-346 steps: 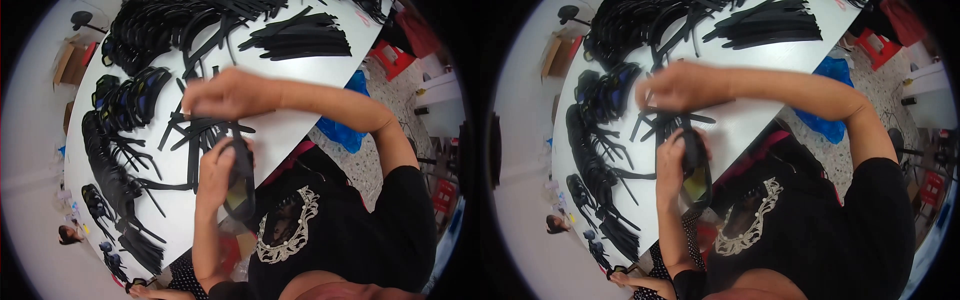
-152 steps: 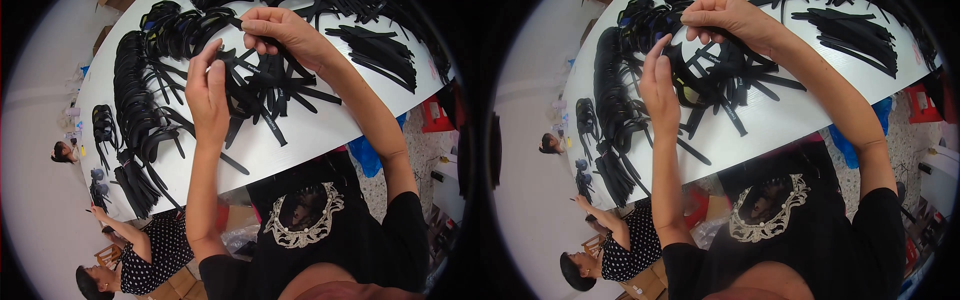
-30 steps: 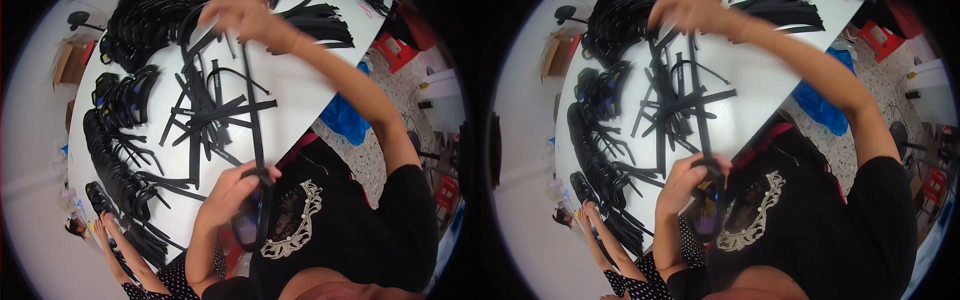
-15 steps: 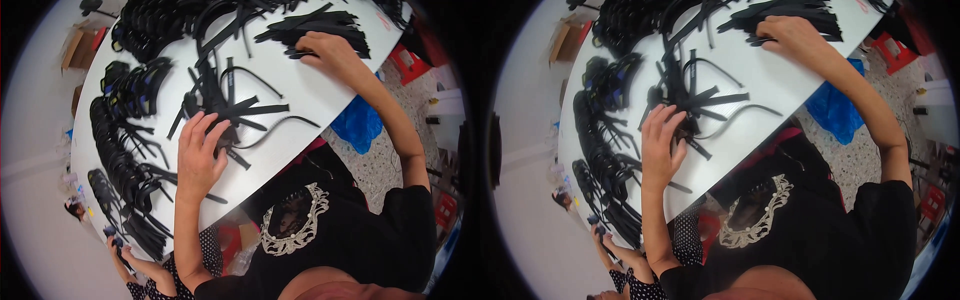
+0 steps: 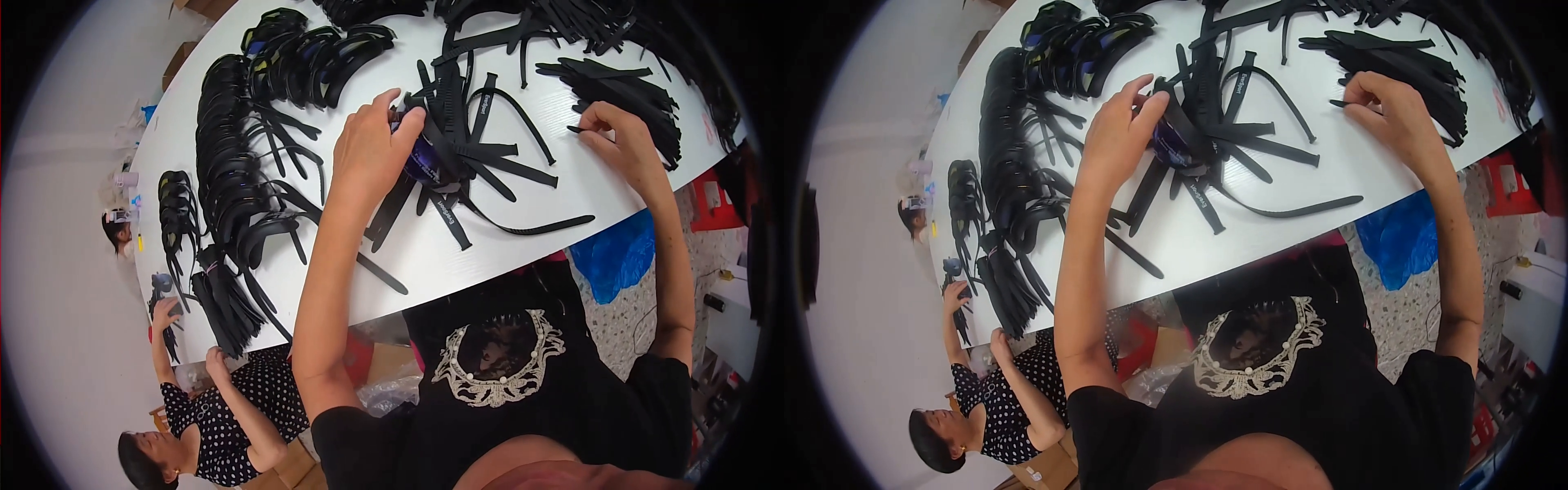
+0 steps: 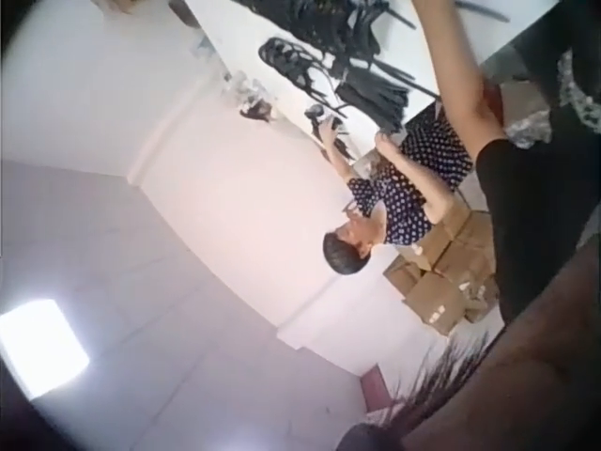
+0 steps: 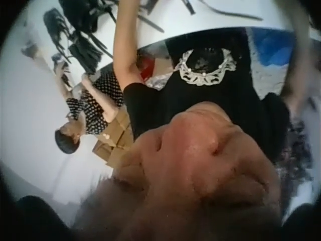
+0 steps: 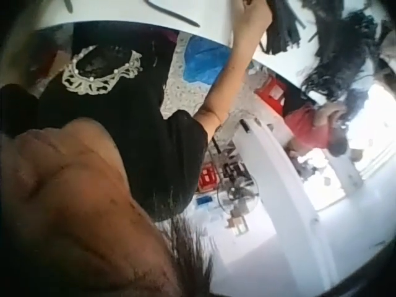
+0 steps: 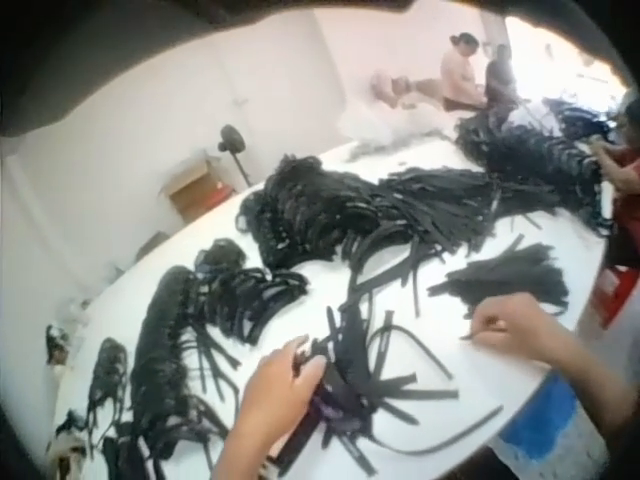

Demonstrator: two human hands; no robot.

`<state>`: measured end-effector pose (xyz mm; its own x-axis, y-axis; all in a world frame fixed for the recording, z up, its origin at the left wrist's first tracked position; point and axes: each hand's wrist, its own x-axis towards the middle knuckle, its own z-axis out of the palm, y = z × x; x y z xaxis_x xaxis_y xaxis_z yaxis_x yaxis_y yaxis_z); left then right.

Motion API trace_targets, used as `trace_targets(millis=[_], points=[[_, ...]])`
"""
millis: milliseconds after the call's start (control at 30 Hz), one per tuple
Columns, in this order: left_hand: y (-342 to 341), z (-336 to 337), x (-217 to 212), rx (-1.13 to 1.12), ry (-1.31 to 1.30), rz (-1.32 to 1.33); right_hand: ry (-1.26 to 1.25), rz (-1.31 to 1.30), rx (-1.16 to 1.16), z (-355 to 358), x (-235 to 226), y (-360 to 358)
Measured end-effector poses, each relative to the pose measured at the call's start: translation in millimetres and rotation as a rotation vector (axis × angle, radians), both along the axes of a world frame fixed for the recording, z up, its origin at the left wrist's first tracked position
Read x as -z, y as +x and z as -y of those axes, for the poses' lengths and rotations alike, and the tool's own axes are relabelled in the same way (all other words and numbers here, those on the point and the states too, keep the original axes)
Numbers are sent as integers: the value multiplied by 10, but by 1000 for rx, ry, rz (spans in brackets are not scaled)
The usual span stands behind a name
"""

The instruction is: Attaching straps to diving goggles at a factory workbench.

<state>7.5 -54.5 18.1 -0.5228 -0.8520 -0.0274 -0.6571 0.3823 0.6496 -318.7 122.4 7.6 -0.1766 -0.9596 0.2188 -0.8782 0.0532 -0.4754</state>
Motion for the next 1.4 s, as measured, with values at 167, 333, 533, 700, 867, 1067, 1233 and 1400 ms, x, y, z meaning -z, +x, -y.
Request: trace_targets(millis=[167, 333, 533, 700, 867, 1067, 1233, 1400], points=[[81, -150, 73, 55, 195, -341, -164, 643, -153, 292, 8, 497], [1, -602, 182, 32, 69, -694, -250, 971, -230, 604, -246, 1183], [35, -869, 219, -62, -211, -792, -96, 1249, -353, 720, -243, 1660], [107, -890, 308, -115, -280, -841, 28, 1432, -480, 715, -132, 1836], [111, -986, 277, -113, -128, -821, 44, 1522, -484, 724, -99, 1827], [17, -1035, 317, -114, -144, -926, 110, 1469, -449, 724, -105, 1800], [8, -1014, 429, -156, -125, -955, 136, 1334, -413, 715, -175, 1791], [1, -1015, 482, -178, -136, -990, 84, 1379, -426, 716, -127, 1866]])
